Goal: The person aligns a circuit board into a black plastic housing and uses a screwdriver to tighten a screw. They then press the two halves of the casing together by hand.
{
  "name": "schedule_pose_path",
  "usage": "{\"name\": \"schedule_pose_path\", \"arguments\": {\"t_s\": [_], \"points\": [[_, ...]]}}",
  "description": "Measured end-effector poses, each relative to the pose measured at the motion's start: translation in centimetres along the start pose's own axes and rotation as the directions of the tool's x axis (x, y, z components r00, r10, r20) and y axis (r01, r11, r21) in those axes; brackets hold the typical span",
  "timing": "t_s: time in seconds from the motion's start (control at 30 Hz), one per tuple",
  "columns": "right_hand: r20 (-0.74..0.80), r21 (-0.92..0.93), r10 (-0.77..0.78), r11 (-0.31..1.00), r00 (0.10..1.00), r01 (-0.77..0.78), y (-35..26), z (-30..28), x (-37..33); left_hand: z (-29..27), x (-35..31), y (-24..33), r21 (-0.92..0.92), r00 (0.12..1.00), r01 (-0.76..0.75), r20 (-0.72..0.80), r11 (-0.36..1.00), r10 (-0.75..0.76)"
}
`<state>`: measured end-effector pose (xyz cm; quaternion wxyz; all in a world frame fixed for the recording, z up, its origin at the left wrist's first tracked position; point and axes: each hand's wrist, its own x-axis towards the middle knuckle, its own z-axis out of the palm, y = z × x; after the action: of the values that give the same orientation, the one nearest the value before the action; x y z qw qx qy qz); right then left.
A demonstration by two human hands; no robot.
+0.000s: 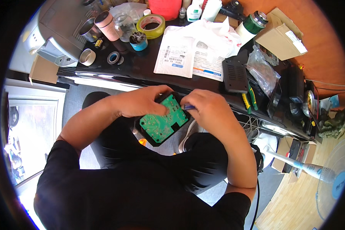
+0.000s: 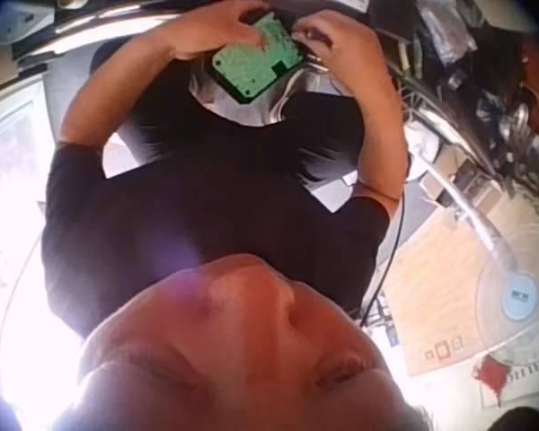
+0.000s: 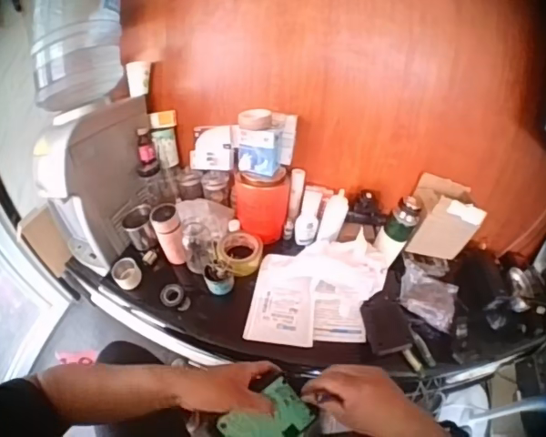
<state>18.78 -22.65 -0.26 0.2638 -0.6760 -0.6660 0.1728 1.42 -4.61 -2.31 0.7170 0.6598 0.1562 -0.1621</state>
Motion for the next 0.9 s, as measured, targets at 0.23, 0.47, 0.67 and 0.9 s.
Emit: {"name": "schedule_pose_path", "arguments": {"t_s": [0.23,0.47,0.67,0.9], "points": [[-0.216,0.187,0.054,0.982,0.975,-0.013,0.3,-0.3,-0.5,-1.1,-0.1,0.4,-0.261,0.996,-0.005,0.086,0.965,0.029],[-0.117,0.376,0.185,0.917,0.976,-0.129,-0.1,-0.7,-1.0,-1.0,-0.2,0.9,-0.327,0.993,0.05,0.118,0.944,-0.012],[0.018,0.462,0.289,0.847,0.957,-0.264,-0.2,-1.0,-0.5,-0.8,-0.5,1.0,-0.139,0.999,-0.008,0.051,0.99,0.015],[0.026,0.287,0.313,0.907,0.949,-0.307,-0.9,0.1,-0.1,0.8,-0.7,0.9,0.325,0.987,-0.053,-0.126,0.944,0.098]]}}
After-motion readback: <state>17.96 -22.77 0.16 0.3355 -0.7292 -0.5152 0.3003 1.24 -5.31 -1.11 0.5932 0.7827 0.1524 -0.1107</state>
